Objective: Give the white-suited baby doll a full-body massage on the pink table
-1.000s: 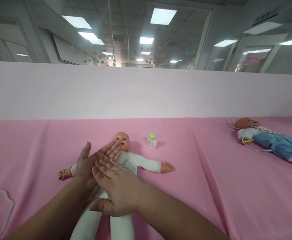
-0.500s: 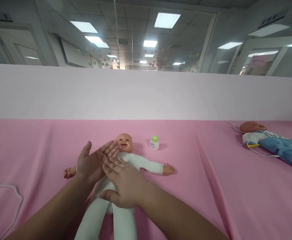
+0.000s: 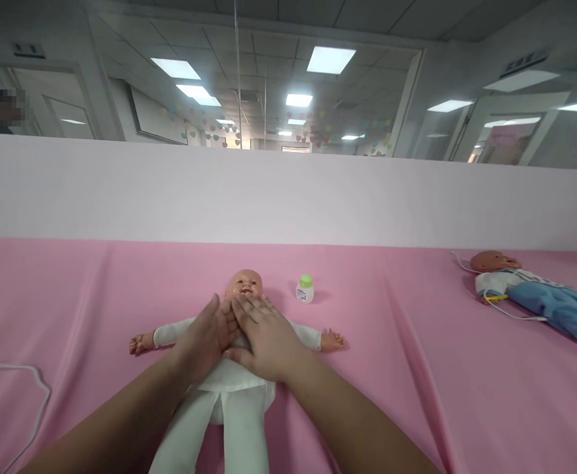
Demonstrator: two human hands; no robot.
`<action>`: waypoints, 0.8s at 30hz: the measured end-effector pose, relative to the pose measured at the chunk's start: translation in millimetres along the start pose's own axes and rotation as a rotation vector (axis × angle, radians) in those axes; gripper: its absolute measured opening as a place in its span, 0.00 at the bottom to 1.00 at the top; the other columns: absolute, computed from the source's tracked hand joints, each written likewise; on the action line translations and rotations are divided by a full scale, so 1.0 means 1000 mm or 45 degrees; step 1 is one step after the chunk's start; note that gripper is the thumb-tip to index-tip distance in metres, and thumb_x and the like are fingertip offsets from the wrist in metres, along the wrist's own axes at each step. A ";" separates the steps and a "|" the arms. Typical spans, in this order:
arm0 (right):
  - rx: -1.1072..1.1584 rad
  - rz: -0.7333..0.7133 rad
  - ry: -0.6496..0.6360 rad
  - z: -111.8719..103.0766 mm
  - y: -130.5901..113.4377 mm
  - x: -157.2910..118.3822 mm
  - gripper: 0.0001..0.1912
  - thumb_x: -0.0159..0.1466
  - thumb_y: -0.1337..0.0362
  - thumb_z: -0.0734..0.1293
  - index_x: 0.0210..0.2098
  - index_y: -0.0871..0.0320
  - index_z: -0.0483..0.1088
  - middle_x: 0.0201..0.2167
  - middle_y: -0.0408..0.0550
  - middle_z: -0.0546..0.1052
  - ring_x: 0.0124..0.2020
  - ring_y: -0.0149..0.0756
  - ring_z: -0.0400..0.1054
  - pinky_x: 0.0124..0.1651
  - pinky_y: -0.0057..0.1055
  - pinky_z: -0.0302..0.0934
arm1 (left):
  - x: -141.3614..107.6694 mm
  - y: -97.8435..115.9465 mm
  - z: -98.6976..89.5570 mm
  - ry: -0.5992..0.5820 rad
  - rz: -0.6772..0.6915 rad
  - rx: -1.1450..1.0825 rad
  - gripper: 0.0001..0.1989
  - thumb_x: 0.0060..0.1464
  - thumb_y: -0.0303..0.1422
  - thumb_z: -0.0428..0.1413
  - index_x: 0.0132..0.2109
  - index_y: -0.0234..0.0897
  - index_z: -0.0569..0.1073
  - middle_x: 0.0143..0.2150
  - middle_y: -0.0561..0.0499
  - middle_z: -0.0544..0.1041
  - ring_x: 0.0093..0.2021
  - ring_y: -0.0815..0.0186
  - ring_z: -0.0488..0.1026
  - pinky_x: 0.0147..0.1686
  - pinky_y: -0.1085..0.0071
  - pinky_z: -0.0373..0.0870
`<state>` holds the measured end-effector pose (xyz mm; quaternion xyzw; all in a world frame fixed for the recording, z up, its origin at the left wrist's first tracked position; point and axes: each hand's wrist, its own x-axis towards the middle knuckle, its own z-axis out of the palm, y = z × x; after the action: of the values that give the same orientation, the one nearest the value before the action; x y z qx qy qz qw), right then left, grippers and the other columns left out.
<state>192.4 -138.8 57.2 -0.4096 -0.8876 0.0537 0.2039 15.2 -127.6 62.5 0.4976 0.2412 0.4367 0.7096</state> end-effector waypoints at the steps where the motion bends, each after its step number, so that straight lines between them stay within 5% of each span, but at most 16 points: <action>1: 0.011 0.025 -0.002 -0.004 0.003 -0.003 0.47 0.71 0.41 0.63 0.77 0.62 0.44 0.78 0.57 0.47 0.79 0.50 0.41 0.79 0.53 0.37 | -0.003 -0.001 -0.004 0.014 0.033 0.227 0.40 0.68 0.58 0.46 0.75 0.37 0.60 0.77 0.40 0.56 0.78 0.51 0.49 0.75 0.52 0.46; 5: 0.142 0.054 -0.065 -0.015 0.005 -0.021 0.40 0.74 0.45 0.60 0.76 0.60 0.51 0.77 0.55 0.52 0.78 0.48 0.46 0.78 0.52 0.42 | -0.019 0.001 -0.030 0.041 0.107 1.193 0.36 0.68 0.48 0.52 0.77 0.42 0.55 0.79 0.46 0.53 0.78 0.51 0.47 0.75 0.48 0.44; 9: 0.314 -0.086 -0.162 -0.017 -0.014 -0.042 0.33 0.75 0.51 0.60 0.75 0.57 0.55 0.75 0.54 0.57 0.76 0.45 0.51 0.78 0.49 0.43 | -0.026 0.002 -0.056 0.059 0.028 1.731 0.34 0.68 0.40 0.48 0.76 0.34 0.56 0.77 0.41 0.58 0.76 0.49 0.54 0.74 0.47 0.50; 15: 0.510 -0.336 -0.328 -0.007 -0.033 -0.051 0.37 0.69 0.46 0.68 0.71 0.55 0.63 0.70 0.53 0.68 0.74 0.47 0.57 0.78 0.46 0.42 | -0.024 -0.013 -0.070 0.066 0.008 1.827 0.34 0.70 0.39 0.42 0.77 0.28 0.52 0.77 0.40 0.55 0.77 0.53 0.52 0.74 0.51 0.51; 19: 0.396 -0.170 -0.343 0.001 -0.012 -0.037 0.50 0.65 0.36 0.68 0.76 0.55 0.51 0.76 0.56 0.54 0.78 0.54 0.45 0.79 0.53 0.33 | -0.026 -0.018 -0.071 0.046 0.062 1.832 0.33 0.71 0.39 0.42 0.77 0.31 0.54 0.78 0.41 0.54 0.77 0.55 0.51 0.74 0.52 0.51; 24: 0.262 0.137 -0.315 0.010 0.022 -0.024 0.47 0.71 0.36 0.57 0.78 0.58 0.42 0.79 0.53 0.43 0.79 0.50 0.37 0.79 0.51 0.34 | -0.025 -0.016 -0.067 0.003 0.031 1.869 0.33 0.72 0.41 0.40 0.77 0.30 0.54 0.78 0.42 0.52 0.78 0.57 0.48 0.75 0.52 0.47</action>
<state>217.9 -141.1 34.8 -0.4239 -0.8724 0.2050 0.1307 -43.3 -118.1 19.9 0.8469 0.4669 0.1711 0.1886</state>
